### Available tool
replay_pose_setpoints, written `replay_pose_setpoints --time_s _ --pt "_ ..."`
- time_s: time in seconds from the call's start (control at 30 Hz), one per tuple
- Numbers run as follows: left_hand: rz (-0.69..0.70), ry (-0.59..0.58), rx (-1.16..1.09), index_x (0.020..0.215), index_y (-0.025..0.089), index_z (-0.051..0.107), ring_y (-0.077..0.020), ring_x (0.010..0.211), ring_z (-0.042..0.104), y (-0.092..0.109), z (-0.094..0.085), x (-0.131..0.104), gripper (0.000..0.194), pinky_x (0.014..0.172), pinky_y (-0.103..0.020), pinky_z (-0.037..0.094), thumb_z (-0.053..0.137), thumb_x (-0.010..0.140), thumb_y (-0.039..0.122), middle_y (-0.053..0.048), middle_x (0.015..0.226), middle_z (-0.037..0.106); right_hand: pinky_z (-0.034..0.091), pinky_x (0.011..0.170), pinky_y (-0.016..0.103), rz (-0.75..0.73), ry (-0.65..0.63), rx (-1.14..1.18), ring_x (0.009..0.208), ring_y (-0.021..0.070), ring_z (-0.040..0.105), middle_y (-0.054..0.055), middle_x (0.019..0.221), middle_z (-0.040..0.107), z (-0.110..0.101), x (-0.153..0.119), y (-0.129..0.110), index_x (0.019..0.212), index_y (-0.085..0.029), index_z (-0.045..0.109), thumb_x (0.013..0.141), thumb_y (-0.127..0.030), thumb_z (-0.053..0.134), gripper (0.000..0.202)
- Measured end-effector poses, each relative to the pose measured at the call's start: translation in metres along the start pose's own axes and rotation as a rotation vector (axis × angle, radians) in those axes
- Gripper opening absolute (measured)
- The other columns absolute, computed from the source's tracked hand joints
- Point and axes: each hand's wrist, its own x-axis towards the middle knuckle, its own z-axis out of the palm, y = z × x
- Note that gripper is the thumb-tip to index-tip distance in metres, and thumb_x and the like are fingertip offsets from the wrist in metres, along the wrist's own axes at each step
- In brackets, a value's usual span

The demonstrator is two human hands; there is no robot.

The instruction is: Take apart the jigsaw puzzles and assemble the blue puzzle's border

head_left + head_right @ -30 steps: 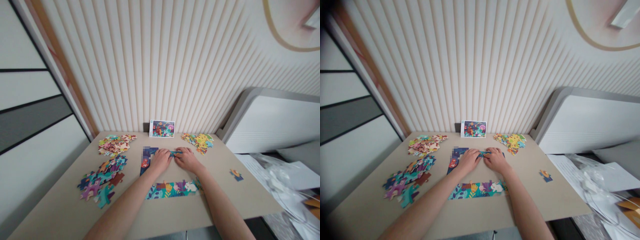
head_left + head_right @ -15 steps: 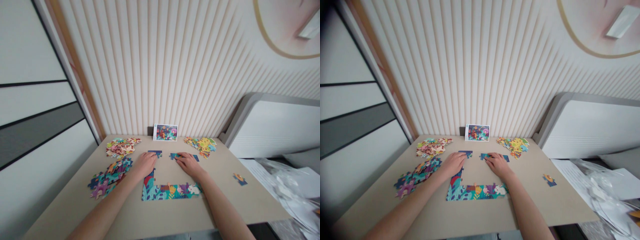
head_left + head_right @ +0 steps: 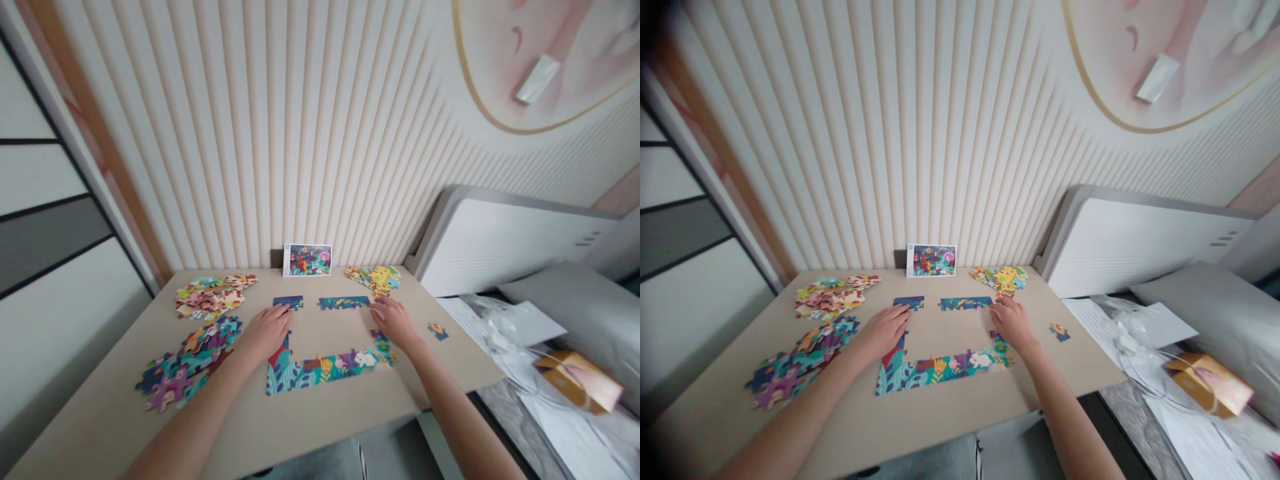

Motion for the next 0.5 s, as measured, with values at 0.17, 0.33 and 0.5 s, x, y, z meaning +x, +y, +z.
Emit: replay_pose_setpoints --time_s 0.17,0.33,0.5 --pt "-0.004 -0.010 -0.012 0.134 0.019 0.063 -0.0265 0.133 0.052 0.004 -0.003 0.000 0.043 0.113 -0.045 0.038 0.038 0.100 0.028 -0.011 0.143 0.058 0.048 0.090 0.044 0.535 -0.028 -0.189 0.108 0.0340 0.066 0.021 0.118 0.069 -0.026 -0.061 0.099 0.119 -0.015 0.072 0.092 -0.037 0.053 0.039" --pt "0.003 0.000 -0.015 0.130 0.020 0.065 -0.0263 0.127 0.057 0.008 -0.010 -0.001 0.041 0.110 -0.044 0.041 0.039 0.100 0.028 -0.012 0.139 0.061 0.052 0.075 0.037 0.551 -0.071 0.068 0.087 0.0315 0.071 0.015 0.089 0.075 -0.032 -0.093 0.143 0.091 -0.020 0.078 0.079 -0.047 0.066 0.032" --pt "-0.003 0.010 -0.026 0.130 0.021 0.065 -0.0257 0.127 0.056 0.009 -0.010 -0.002 0.040 0.112 -0.043 0.039 0.041 0.099 0.028 -0.011 0.139 0.061 0.054 0.071 0.038 0.625 0.110 0.355 0.082 0.0297 0.071 0.013 0.091 0.073 -0.021 -0.086 0.138 0.115 -0.014 0.072 0.065 -0.051 0.078 0.062"
